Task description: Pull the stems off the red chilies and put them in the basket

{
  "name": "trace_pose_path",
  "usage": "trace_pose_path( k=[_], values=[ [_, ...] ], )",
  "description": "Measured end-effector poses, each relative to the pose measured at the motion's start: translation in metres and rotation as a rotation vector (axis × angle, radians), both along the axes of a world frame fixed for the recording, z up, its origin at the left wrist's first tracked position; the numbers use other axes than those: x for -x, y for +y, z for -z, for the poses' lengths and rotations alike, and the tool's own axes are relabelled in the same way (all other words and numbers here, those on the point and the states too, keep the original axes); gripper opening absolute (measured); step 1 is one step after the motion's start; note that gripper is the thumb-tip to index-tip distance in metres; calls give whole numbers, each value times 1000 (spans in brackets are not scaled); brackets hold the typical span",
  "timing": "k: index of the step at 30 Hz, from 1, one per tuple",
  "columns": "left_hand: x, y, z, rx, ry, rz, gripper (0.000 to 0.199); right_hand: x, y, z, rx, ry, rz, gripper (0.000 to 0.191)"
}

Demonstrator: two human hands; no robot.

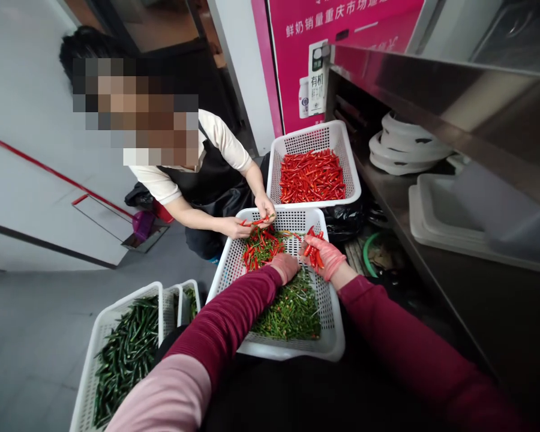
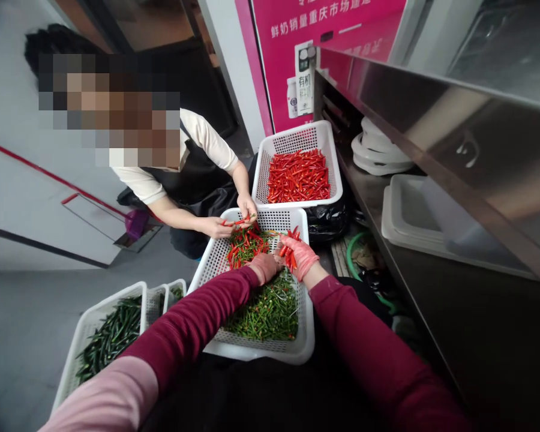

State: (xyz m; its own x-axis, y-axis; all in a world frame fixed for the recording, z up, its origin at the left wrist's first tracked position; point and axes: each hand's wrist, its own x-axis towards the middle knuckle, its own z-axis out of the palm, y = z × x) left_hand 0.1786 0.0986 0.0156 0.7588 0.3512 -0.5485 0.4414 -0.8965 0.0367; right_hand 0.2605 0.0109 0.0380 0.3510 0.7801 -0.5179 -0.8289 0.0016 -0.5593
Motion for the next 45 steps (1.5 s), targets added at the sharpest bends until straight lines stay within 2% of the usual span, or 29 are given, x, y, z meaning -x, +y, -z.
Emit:
trace_pose_path(
  k=[2, 4, 6, 8, 11, 13, 17, 20, 22, 24, 26, 28, 30, 32, 35, 37, 39, 40, 43, 45],
  values=[
    [4, -2, 2, -19, 24, 25, 28, 0, -2, 3, 0, -31, 19, 10],
    [18, 0, -4, -47, 3, 63, 26, -1, -3, 6, 4, -63, 14, 13],
    [38, 6, -17, -84, -128, 80, 24, -2, -4, 10, 30, -122, -28, 16],
    [57, 9, -32, -87, -355, 21, 24, 1, -3, 13, 66, -251, -118, 18],
    [73, 5, -49, 27, -684, -248, 19, 12, -4, 14, 57, -526, -324, 26],
    [75, -3, -55, 140, -798, -436, 15, 21, -6, 13, 24, -663, -449, 23],
    [67, -17, -57, 371, -843, -734, 20, 35, -9, 10, 24, -728, -552, 17],
    [68, -18, -55, 663, -882, -858, 27, 35, -10, 10, -9, -794, -582, 14],
    [77, -15, -54, 814, -871, -852, 35, 28, -10, 10, 16, -844, -543, 14],
    [92, -11, -52, 804, -724, -787, 43, 18, -10, 9, 45, -775, -453, 13],
    [106, -6, -46, 588, -481, -643, 44, 6, -10, 7, 19, -564, -345, 14],
    [112, -2, -37, 252, -276, -448, 43, -3, -11, 5, -32, -333, -257, 14],
    [103, 0, -25, -41, -171, -292, 43, -6, -10, 3, -45, -185, -220, 11],
    [83, 0, -14, -172, -117, -192, 39, -5, -9, 3, -39, -123, -216, 7],
    [52, 0, -5, -134, -85, -84, 32, 0, -7, 5, -34, -117, -212, 8],
    [45, 5, -7, -89, -100, -51, 28, 1, -7, 9, -9, -175, -202, 12],
    [52, 11, -15, -13, -235, -115, 30, 2, -7, 11, 34, -303, -216, 18],
    [59, 14, -20, 44, -359, -197, 30, 3, -7, 12, 63, -383, -244, 22],
    [80, 14, -33, 245, -761, -549, 31, 15, -5, 12, 112, -598, -371, 31],
    [86, 7, -38, 315, -906, -703, 32, 28, -4, 13, 81, -671, -457, 30]
  ],
)
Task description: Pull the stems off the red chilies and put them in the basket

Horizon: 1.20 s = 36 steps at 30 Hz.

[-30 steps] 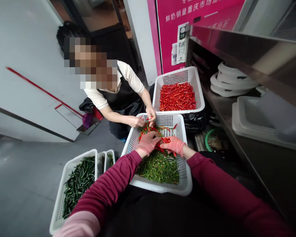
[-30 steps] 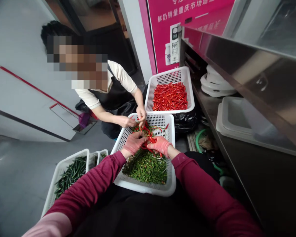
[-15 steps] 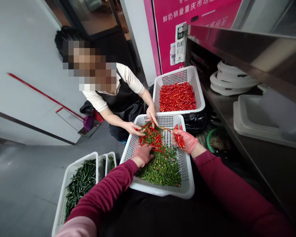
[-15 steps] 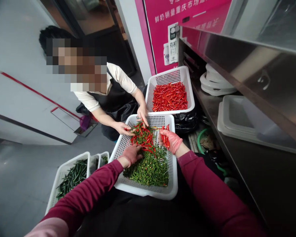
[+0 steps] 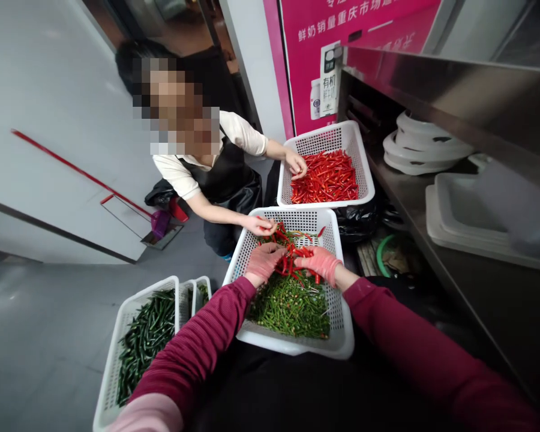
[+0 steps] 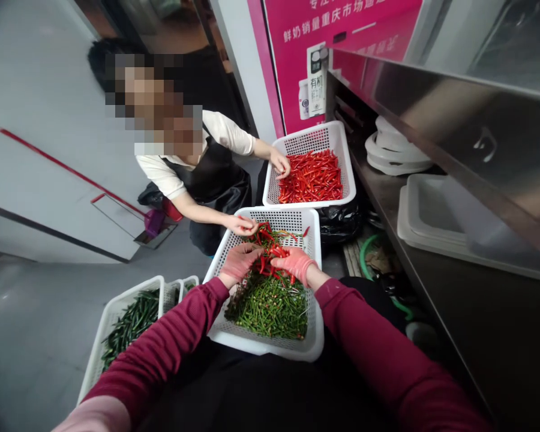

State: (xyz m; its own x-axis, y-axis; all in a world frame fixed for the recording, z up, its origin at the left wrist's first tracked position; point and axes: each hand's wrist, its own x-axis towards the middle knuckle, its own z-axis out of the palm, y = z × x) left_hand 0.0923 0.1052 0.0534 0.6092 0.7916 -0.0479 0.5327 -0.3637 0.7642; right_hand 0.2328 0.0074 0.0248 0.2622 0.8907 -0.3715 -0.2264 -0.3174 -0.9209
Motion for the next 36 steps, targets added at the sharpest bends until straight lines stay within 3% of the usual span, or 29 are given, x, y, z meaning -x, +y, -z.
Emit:
trace_pose_path(
  k=[4, 8, 10, 12, 14, 16, 19, 21, 24, 27, 29, 32, 34, 36],
  values=[
    [-2, -20, -5, 105, -121, -107, 31, 18, 1, 3, -41, -93, -109, 22],
    [3, -22, -16, 358, -16, 36, 47, 9, -1, -1, -88, -137, -126, 17],
    [9, -16, -16, 256, 202, 126, 46, -3, -2, -6, -112, -10, -10, 14],
    [13, -9, -8, 3, 410, 159, 32, -16, -3, -10, -137, 216, 141, 11],
    [10, -3, 7, -260, 596, 273, 38, -24, -3, -11, -143, 412, 245, 9],
    [2, 2, 25, -442, 753, 470, 41, -28, -3, -9, -119, 515, 264, 12],
    [-13, 7, 40, -467, 790, 615, 27, -25, -1, -2, -69, 529, 224, 14],
    [-17, 7, 36, -418, 697, 568, 22, -21, 0, 3, -55, 483, 216, 13],
    [-14, 2, 12, -187, 393, 329, 26, -15, 1, 7, -72, 347, 184, 21],
    [-9, -9, -17, 115, 165, 121, 27, -6, -1, 6, -105, 278, -13, 26],
    [-11, -17, -27, 149, 120, 72, 27, 0, -3, 4, -118, 304, -173, 28],
    [-15, -24, -26, -123, 217, 94, 27, 6, -8, 1, -39, 265, -228, 21],
    [-15, -22, -17, -384, 442, 207, 25, 6, -11, 1, 60, 206, -181, 14],
    [-10, -16, -6, -536, 707, 348, 22, 3, -11, 2, 141, 211, -118, 14]
  ],
)
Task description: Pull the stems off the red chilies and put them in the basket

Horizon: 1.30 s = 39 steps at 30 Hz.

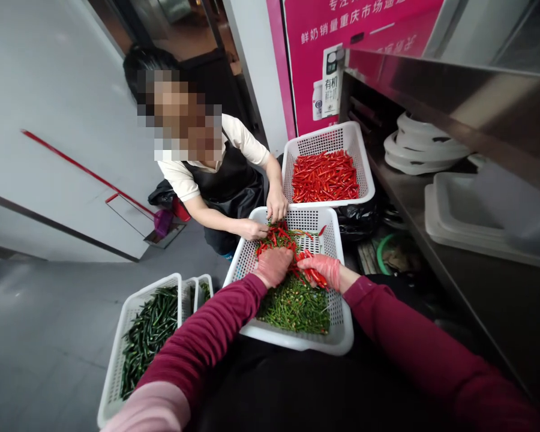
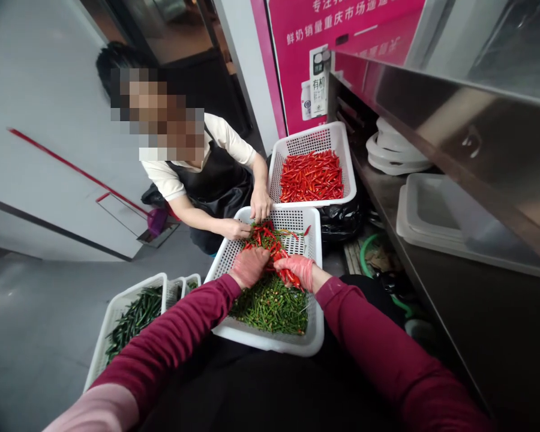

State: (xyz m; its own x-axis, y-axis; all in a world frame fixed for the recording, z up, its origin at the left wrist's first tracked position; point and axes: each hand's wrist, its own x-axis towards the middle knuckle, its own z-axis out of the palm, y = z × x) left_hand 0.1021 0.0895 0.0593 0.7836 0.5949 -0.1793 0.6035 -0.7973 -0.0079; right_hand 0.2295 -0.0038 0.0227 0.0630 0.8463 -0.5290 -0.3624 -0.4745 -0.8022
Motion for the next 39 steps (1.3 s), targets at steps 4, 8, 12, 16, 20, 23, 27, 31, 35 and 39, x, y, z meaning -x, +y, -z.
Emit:
trace_pose_path(
  k=[4, 8, 12, 16, 20, 23, 27, 31, 35, 39],
  values=[
    [10, 18, 21, -29, 208, 29, 27, -11, 3, 0, -8, 140, 220, 7],
    [-2, 23, 43, 3, 206, 155, 36, -17, 7, 0, -93, 248, 277, 14],
    [-14, 19, 56, -17, 264, 163, 25, -19, 8, 4, -66, 212, 273, 12],
    [3, 24, 40, -33, 179, 168, 30, -19, 7, 9, -40, 130, 256, 17],
    [21, 31, 13, -13, 37, 224, 31, -11, 8, 11, -82, -50, 177, 20],
    [21, 27, 0, 0, 5, 229, 31, 0, 11, 12, -123, -241, 104, 23],
    [14, 15, -4, 144, -96, 65, 27, 13, 15, 13, -160, -409, 47, 24],
    [14, 10, -1, 387, -272, -107, 24, 14, 16, 12, -131, -462, 45, 21],
    [18, 14, 1, 511, -327, -174, 21, 8, 10, 10, -145, -223, -48, 22],
    [20, 15, -6, 607, -366, -135, 20, 8, 4, 10, -188, 68, -171, 25]
  ],
)
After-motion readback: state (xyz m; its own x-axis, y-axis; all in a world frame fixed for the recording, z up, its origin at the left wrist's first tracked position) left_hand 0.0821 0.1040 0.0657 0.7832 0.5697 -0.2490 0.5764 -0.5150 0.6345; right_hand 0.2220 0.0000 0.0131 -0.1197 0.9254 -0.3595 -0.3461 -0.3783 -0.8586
